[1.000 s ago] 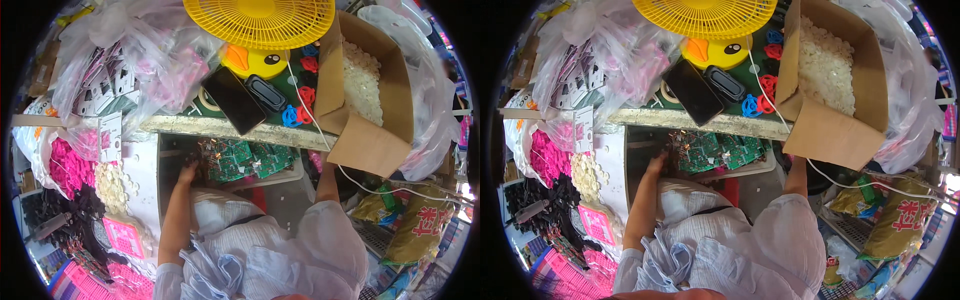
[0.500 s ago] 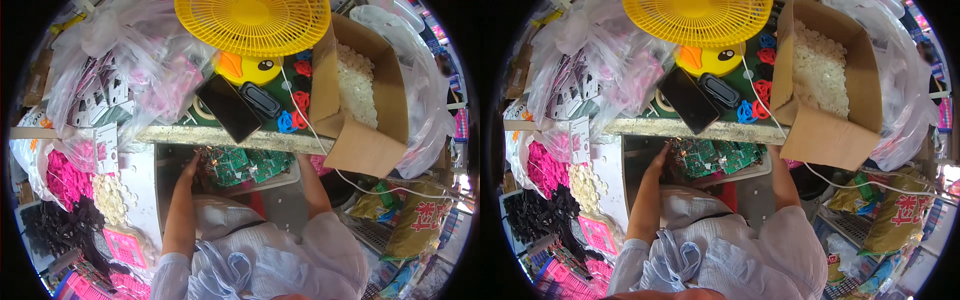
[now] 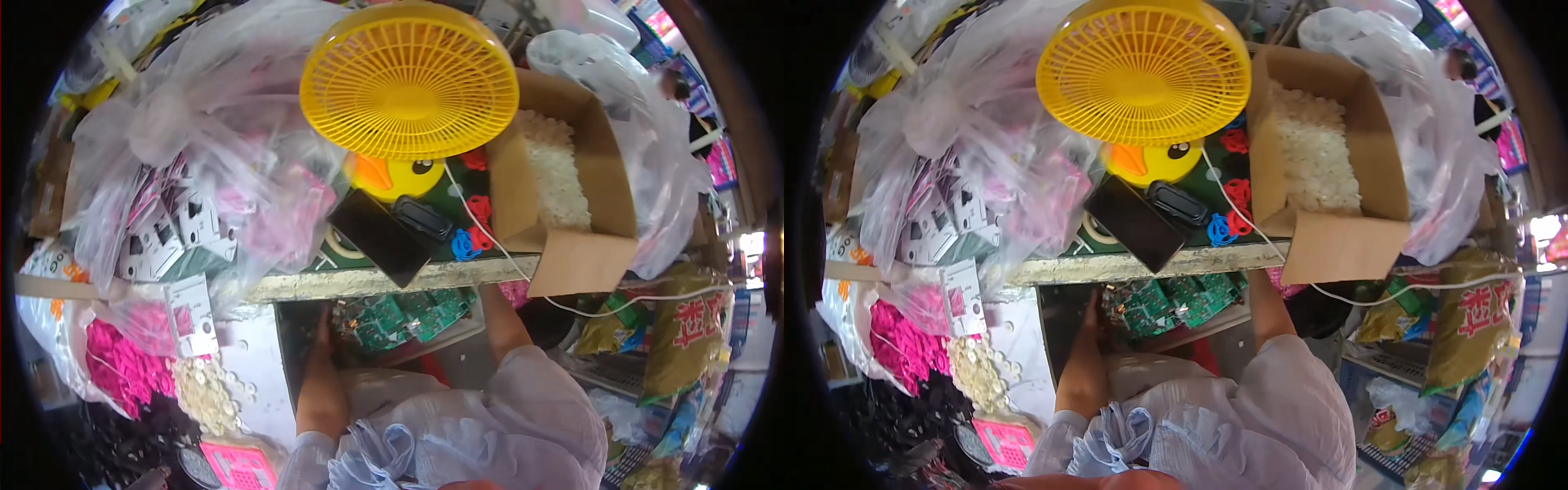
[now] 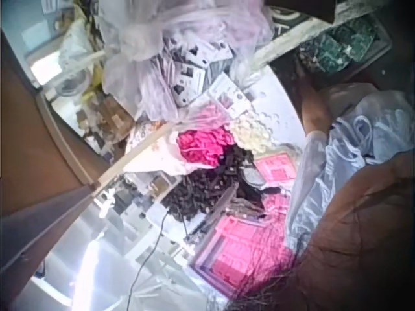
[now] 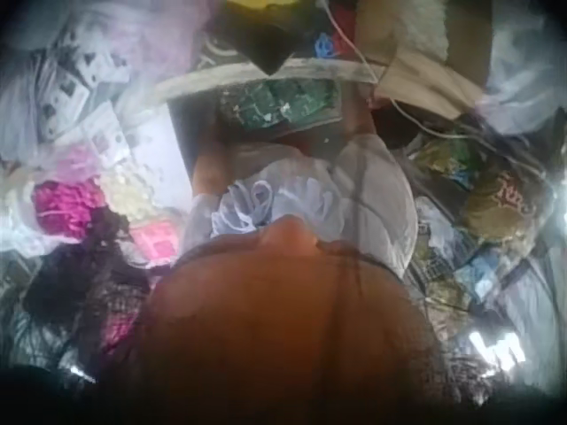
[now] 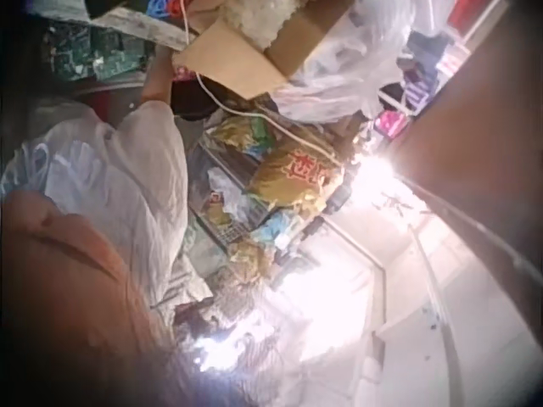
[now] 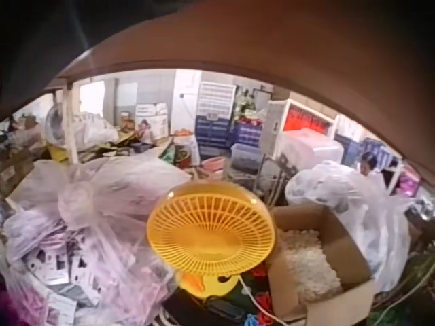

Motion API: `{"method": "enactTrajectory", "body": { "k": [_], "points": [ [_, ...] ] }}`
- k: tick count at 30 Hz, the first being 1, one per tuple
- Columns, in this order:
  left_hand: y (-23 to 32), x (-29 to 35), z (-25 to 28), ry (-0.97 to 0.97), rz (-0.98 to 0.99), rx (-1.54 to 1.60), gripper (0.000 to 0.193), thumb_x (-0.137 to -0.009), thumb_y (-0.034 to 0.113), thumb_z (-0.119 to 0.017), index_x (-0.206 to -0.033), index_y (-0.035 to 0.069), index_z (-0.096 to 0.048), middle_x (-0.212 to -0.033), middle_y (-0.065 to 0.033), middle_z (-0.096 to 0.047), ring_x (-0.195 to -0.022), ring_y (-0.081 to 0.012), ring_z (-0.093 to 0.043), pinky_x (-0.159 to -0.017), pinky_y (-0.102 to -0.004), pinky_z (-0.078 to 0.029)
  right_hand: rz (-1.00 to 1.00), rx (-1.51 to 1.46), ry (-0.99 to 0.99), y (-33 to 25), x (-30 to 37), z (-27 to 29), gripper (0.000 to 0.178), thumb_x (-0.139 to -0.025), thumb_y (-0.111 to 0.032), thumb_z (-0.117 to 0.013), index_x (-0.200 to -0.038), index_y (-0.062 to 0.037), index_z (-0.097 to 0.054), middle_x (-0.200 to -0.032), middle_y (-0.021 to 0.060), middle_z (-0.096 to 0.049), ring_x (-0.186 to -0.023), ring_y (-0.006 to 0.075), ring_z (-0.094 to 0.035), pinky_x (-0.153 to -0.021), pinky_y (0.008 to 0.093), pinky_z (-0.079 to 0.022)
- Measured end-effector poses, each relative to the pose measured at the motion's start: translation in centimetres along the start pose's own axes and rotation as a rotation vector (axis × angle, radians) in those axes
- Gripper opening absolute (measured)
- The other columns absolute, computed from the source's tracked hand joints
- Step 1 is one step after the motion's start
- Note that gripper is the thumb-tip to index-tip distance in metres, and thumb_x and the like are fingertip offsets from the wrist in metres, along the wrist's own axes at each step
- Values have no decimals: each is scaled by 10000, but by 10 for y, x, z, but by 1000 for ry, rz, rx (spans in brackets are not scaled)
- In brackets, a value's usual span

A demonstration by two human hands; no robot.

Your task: Assembling small electronic toys with plastic casings and circuit boards using a glue gun.

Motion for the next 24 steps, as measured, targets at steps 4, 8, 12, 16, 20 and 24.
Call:
{"method": "enactTrajectory", "body": {
  "k": [4, 8, 12, 16, 20, 24],
  "points": [
    [18, 22, -10, 55, 31, -198, 765, -864, 756, -534, -1378, 189, -570, -1126, -88, -646, -860, -228, -645, -712, -368, -541, -11, -35, -45, 11, 11, 0, 538, -916, -189, -635, -1407, -29, -485, -1373, 122, -546, -1218, 261, -551, -1033, 359, -451],
    [23, -5, 7, 47, -146, -110, 766, -859, 755, -547, -1354, 172, -585, -1112, -75, -658, -855, -233, -651, -727, -381, -537, 4, -102, -143, 20, 24, 10, 554, -915, -187, -641, -1421, -33, -478, -1387, 122, -540, -1232, 266, -545, -1045, 361, -447],
    [45, 27, -12, 48, -176, -95, 686, -871, 722, -574, -1267, 163, -620, -836, -9, -623, -683, -118, -581, -647, -309, -478, -12, -171, -274, 43, 40, 29, 570, -913, -185, -646, -1435, -37, -472, -1401, 123, -535, -1246, 271, -539, -1056, 362, -443],
    [53, 41, -19, 78, -200, -135, 608, -860, 706, -612, -1173, 185, -649, -866, 7, -633, -684, -124, -599, -605, -286, -450, -166, -164, -384, 36, 50, 46, 605, -930, -192, -625, -1487, -49, -436, -1504, 110, -475, -1351, 268, -468, -1123, 374, -371],
    [58, 66, -31, 63, -189, -172, 555, -884, 683, -586, -1181, 218, -654, -882, 23, -643, -693, -122, -611, -564, -273, -425, -177, -310, -296, -1, 57, 44, 563, -951, -248, -608, -1452, -23, -482, -1496, 115, -479, -1383, 231, -422, -1157, 376, -304],
    [43, 26, 28, 132, -253, 57, 474, -915, 618, -579, -1060, 178, -678, -814, 24, -634, -618, -149, -605, -478, -308, -441, -87, -338, -253, -36, 50, 21, 541, -955, -242, -599, -1438, -24, -492, -1467, 118, -498, -1343, 231, -448, -1110, 372, -329]
  ]
}}
Point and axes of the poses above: each hand's wrist, its own x-axis away from the middle knuckle, its own z-axis out of the back of the hand, y = z × x, the point moved 3 cm from there along -x, towards the middle knuckle
